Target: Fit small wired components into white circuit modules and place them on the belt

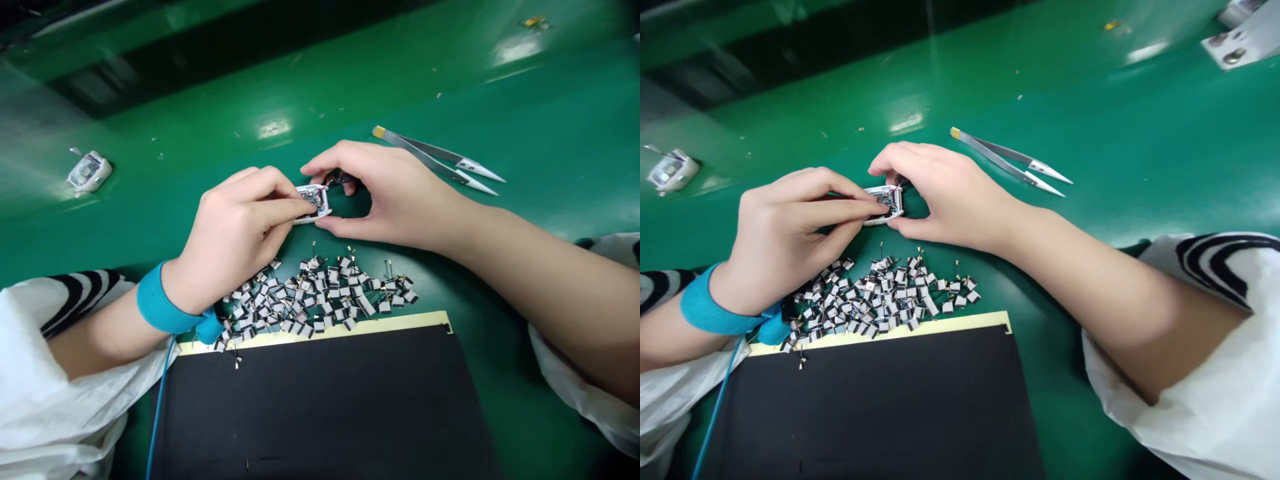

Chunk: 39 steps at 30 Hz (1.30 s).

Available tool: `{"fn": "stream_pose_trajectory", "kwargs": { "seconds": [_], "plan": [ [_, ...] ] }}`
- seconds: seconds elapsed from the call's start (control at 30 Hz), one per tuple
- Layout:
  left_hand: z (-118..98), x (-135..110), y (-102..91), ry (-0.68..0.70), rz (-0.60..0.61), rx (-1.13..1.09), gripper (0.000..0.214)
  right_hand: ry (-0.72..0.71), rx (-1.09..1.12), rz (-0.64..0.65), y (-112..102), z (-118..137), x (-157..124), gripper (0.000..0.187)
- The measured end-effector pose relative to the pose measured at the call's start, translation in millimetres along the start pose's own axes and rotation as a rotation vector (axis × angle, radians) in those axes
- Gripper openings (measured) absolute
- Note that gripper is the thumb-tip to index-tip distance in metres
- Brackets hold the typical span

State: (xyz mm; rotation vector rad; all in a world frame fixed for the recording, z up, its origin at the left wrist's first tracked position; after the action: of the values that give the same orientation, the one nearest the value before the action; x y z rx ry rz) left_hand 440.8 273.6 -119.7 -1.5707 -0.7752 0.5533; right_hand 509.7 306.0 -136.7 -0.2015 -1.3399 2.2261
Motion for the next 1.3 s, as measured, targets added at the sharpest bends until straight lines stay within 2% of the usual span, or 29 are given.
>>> {"fn": "stream_pose_trajectory", "kwargs": {
  "seconds": [0.23, 0.3, 0.37, 0.6, 0.77, 0.87, 1.07, 1.3],
  "plan": [
    [0, 0, -0.7, 0.006, -0.009, 0.006, 0.018, -0.011, 0.069, 0.031, 2, -2, 0, 0.037],
    [0, 0, -0.2, 0.006, -0.001, 0.008, 0.019, 0.008, 0.093, 0.027, 0, -5, 0, 0.03],
    [0, 0, 0.0, 0.008, 0.004, 0.007, 0.019, 0.045, 0.115, -0.032, -7, -10, -3, 0.02],
    [0, -2, -0.9, 0.03, -0.003, 0.017, 0.02, 0.129, 0.147, -0.301, -33, -6, -22, 0.017],
    [-1, -1, -1.2, 0.032, -0.017, 0.034, 0.02, 0.111, 0.313, -0.421, -31, 1, -25, 0.009],
    [-2, -1, -0.5, 0.032, -0.015, 0.034, 0.02, 0.124, 0.339, -0.467, -28, 1, -25, 0.005],
    [-1, 0, 1.3, 0.034, -0.007, 0.051, 0.02, 0.058, 0.232, -0.477, -29, 9, -24, 0.006],
    [-2, 0, 0.6, 0.051, -0.004, 0.048, 0.019, 0.07, -0.013, -0.435, -29, 23, -20, 0.011]
  ]
}}
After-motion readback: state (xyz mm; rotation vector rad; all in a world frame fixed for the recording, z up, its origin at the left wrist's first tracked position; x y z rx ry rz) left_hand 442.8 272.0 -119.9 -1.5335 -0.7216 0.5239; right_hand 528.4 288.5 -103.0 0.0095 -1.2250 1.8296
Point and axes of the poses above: each hand's wrist, its own x-axis towards the middle knuckle, its own y-axis out of the palm, z = x × y, the point moved 9 cm from there along x, towards the middle knuckle, and after that the axes turned 15 degrees about z, right-handed, at the moved point
